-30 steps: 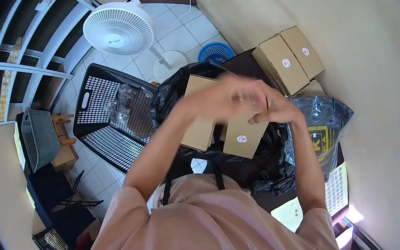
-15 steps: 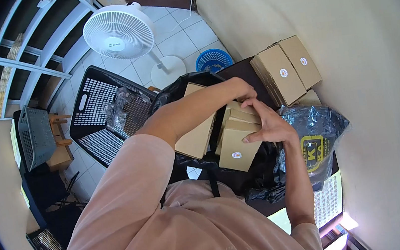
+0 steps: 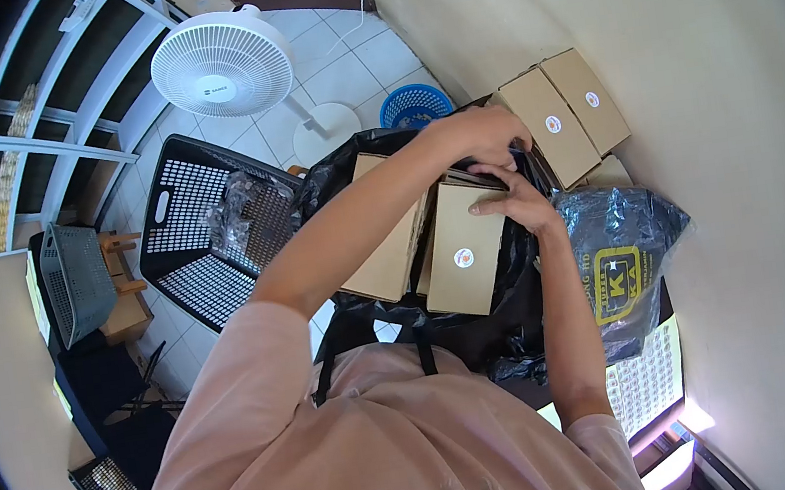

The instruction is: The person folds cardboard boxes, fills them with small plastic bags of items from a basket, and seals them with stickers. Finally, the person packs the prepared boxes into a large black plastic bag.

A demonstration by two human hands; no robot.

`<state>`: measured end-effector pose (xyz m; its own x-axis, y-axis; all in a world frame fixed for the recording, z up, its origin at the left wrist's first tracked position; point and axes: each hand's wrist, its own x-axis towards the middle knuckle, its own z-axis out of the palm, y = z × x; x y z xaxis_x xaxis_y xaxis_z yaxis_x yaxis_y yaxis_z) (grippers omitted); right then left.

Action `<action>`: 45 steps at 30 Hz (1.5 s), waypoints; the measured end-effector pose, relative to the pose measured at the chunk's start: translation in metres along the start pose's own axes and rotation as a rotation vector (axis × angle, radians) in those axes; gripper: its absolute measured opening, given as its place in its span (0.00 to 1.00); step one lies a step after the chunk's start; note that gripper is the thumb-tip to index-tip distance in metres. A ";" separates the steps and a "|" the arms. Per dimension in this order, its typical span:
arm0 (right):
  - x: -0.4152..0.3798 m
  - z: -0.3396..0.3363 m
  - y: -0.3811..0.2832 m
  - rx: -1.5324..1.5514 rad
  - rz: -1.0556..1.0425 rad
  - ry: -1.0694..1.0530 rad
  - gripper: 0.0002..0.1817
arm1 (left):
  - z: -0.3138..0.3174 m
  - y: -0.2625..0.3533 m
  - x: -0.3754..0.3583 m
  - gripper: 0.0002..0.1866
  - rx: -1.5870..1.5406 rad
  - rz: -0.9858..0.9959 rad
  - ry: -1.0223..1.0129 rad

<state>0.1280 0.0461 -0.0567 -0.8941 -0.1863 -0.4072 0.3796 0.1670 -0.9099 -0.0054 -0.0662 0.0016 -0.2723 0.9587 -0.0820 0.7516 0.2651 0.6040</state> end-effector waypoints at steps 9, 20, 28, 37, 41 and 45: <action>-0.069 0.057 0.038 -0.264 -0.021 1.061 0.31 | 0.050 0.109 -0.162 0.18 -0.574 -0.220 0.264; -0.133 0.018 0.015 0.277 0.232 0.693 0.06 | 0.132 0.118 -0.119 0.33 0.007 -0.383 0.252; -0.142 0.014 -0.016 0.398 0.112 0.666 0.07 | 0.128 0.111 -0.119 0.34 0.048 -0.270 0.208; -0.146 0.006 -0.017 0.576 0.063 0.574 0.07 | 0.126 0.086 -0.106 0.45 -0.181 -0.510 0.597; -0.145 0.004 -0.011 0.560 0.064 0.560 0.08 | 0.120 0.087 -0.100 0.48 -0.238 -0.587 0.330; -0.133 0.003 0.003 0.438 0.092 0.746 0.04 | 0.124 0.096 -0.101 0.46 -0.195 -0.661 0.280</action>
<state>0.2488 0.0687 -0.0058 -0.7196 0.5181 -0.4623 0.3779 -0.2663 -0.8867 0.1691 -0.1251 -0.0301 -0.7934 0.5366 -0.2874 0.2649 0.7295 0.6306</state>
